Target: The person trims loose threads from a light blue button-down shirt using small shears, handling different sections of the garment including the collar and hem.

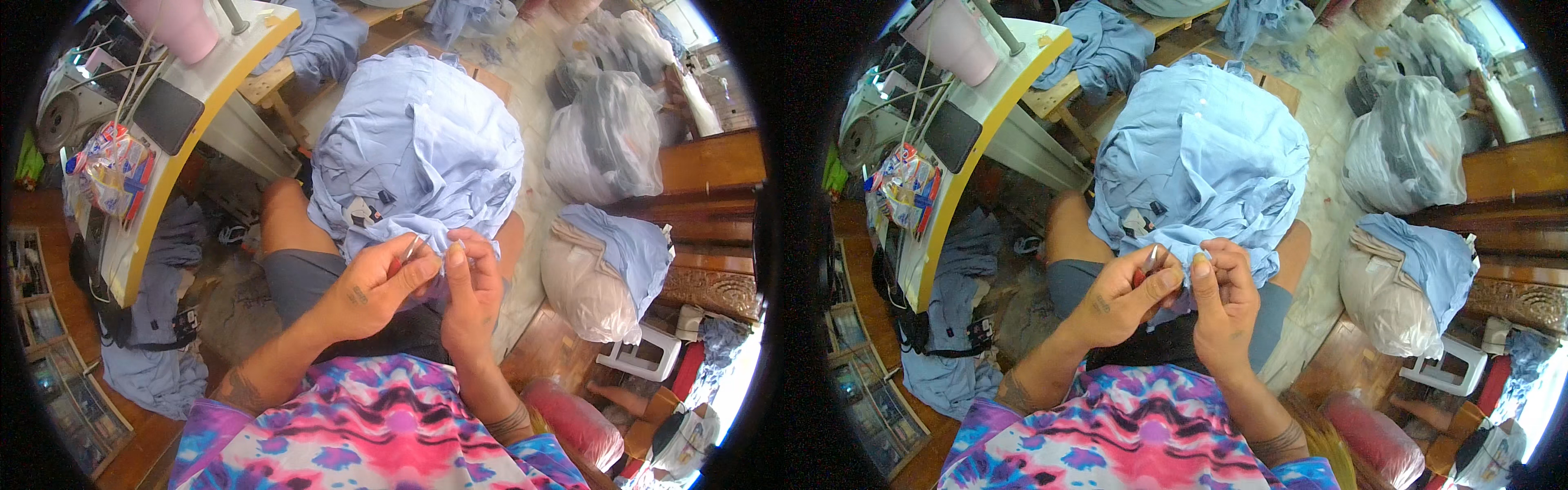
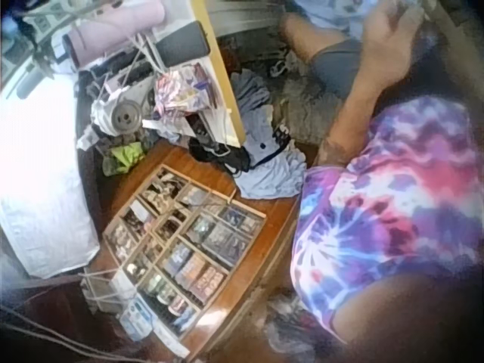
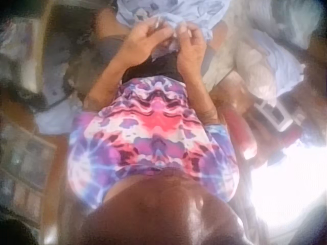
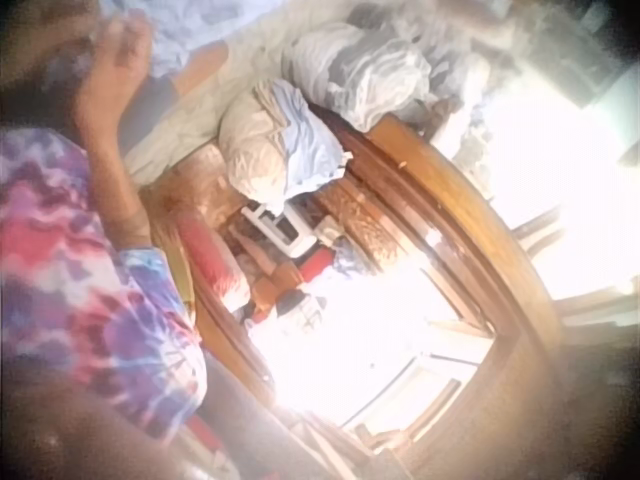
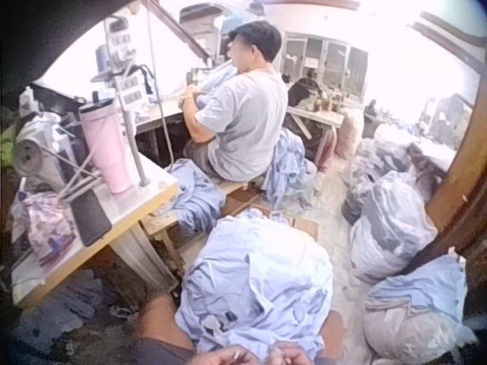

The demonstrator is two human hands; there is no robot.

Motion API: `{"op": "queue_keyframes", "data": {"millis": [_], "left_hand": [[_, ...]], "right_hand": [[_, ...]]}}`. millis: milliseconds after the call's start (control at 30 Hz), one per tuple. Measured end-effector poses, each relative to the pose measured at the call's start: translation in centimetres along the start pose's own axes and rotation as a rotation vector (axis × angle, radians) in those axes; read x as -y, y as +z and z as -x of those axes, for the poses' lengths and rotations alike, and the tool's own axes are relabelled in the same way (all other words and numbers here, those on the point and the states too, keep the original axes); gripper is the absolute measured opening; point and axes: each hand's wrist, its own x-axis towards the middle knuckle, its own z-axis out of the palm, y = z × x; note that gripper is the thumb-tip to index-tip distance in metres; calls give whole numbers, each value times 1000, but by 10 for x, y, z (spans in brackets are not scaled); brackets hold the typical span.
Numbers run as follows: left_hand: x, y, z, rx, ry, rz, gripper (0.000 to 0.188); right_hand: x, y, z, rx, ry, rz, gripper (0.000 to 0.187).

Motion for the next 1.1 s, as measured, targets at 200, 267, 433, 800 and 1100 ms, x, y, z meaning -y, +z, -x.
{"op": "queue_keyframes", "data": {"millis": [200,267,433,800,1100], "left_hand": [[4,14,9,-10,174,-293,27],[4,11,12,-4,185,-346,26],[5,2,21,-5,97,-370,22],[2,-8,27,110,176,-264,20],[-5,-19,30,37,151,209,26]], "right_hand": [[4,-2,10,-83,-306,360,12],[8,-7,7,-113,-431,472,12],[15,-28,-15,-279,-143,150,15],[15,-22,-7,-152,129,-483,18],[30,-21,-16,-163,84,-516,25]]}}
